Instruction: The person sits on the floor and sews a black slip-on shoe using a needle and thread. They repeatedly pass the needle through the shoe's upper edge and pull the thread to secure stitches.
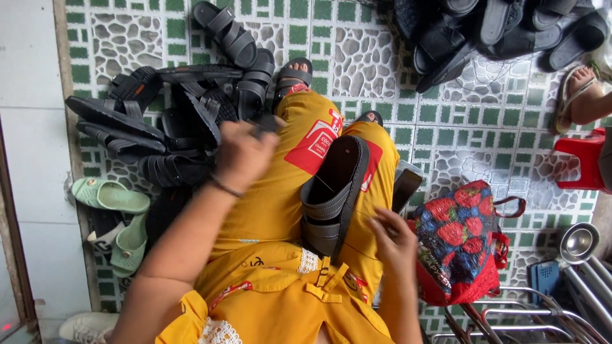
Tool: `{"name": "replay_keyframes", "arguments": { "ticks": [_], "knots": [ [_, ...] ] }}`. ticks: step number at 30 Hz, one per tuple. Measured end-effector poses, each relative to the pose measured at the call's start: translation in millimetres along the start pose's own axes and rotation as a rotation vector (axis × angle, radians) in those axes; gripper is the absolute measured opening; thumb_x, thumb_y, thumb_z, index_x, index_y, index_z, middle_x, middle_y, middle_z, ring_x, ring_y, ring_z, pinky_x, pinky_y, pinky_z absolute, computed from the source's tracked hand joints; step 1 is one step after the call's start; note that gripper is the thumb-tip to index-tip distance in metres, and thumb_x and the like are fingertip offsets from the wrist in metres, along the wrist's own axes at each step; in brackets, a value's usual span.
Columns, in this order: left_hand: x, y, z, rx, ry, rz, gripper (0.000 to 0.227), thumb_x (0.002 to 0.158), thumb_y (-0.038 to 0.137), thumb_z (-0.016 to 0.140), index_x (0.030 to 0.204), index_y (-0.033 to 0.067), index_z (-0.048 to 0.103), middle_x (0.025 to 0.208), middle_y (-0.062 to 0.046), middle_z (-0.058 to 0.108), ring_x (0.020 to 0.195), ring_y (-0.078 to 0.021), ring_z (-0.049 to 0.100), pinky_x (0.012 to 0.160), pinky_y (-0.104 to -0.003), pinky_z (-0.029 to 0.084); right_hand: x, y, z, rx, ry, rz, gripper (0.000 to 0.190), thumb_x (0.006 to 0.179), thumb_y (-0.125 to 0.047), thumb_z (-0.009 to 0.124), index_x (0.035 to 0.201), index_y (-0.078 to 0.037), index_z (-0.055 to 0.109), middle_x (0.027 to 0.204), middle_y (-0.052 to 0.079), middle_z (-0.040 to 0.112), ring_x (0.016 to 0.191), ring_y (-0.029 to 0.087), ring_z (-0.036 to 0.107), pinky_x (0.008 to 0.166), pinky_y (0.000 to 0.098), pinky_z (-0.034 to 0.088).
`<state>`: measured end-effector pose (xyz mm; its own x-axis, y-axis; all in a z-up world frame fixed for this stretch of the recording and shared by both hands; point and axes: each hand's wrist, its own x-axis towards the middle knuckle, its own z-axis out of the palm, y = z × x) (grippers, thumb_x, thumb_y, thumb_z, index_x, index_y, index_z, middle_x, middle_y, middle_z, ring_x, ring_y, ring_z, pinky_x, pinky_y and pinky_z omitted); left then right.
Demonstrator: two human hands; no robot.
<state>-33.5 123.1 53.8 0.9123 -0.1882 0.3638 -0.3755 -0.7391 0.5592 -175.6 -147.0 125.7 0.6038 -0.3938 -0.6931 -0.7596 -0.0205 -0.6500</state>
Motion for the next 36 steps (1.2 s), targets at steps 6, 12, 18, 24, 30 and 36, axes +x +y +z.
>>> {"name": "replay_keyframes", "arguments": {
  "ticks": [6,12,18,24,30,36],
  "knots": [
    [-11,-68,-54,0.258,0.007,-0.274,0.024,0.093,0.012,0.065,0.116,0.0115,0.071,0.116,-0.008,0.061,0.102,-0.0326,0.047,0.093,-0.047,0.037,-27,47,-147,0.308,0.723,-0.292,0.058,0.079,-0.083,0.048,0.076,-0.025,0.040,0.060,-0.012,0.030,0.051,0.000,0.027,0.045,0.0203,0.021],
    [-41,46,-1,-0.265,-0.229,0.127,0.024,0.074,0.033,0.084,0.087,0.0167,0.071,0.083,-0.001,0.068,0.076,-0.0207,0.059,0.077,-0.041,0.039,55,128,-204,-0.729,1.003,-1.231,0.013,0.100,0.023,0.072,0.110,0.021,0.065,0.101,0.031,0.067,0.091,0.037,0.069,0.075,0.0404,0.061],
    [-70,81,24,-0.442,-0.035,0.083,0.032,0.073,0.022,0.083,0.052,0.0089,0.063,0.076,-0.002,0.065,0.069,-0.0230,0.061,0.068,-0.039,0.046,44,76,16,-0.478,0.183,-0.933,0.030,0.082,-0.011,0.076,0.111,-0.009,0.071,0.118,0.013,0.065,0.092,0.029,0.067,0.070,0.0389,0.059],
    [-111,96,37,-0.524,-0.180,0.182,0.033,0.079,0.002,0.072,0.110,0.0045,0.063,0.098,-0.006,0.058,0.079,-0.0279,0.056,0.073,-0.043,0.041,41,94,-5,0.534,-0.368,-0.541,0.020,0.099,-0.011,0.051,0.091,-0.015,0.069,0.127,0.014,0.058,0.066,0.016,0.061,0.035,0.0302,0.055],
    [-102,97,26,-0.433,-0.066,0.265,0.010,0.093,0.008,0.062,0.100,0.0096,0.068,0.091,-0.005,0.056,0.069,-0.0231,0.049,0.065,-0.040,0.041,66,119,4,0.939,-0.310,-0.156,0.030,0.104,-0.039,0.045,0.093,-0.018,0.064,0.076,-0.006,0.060,0.051,0.003,0.048,0.050,0.0181,0.046],
    [-110,87,34,-0.357,-0.155,0.286,0.027,0.081,0.009,0.065,0.107,0.0125,0.070,0.093,-0.003,0.056,0.073,-0.0212,0.051,0.068,-0.040,0.038,66,107,13,0.882,-0.322,-0.131,0.028,0.102,-0.031,0.048,0.083,-0.013,0.057,0.050,-0.009,0.044,0.035,0.000,0.033,0.038,0.0140,0.030]
  ]
}}
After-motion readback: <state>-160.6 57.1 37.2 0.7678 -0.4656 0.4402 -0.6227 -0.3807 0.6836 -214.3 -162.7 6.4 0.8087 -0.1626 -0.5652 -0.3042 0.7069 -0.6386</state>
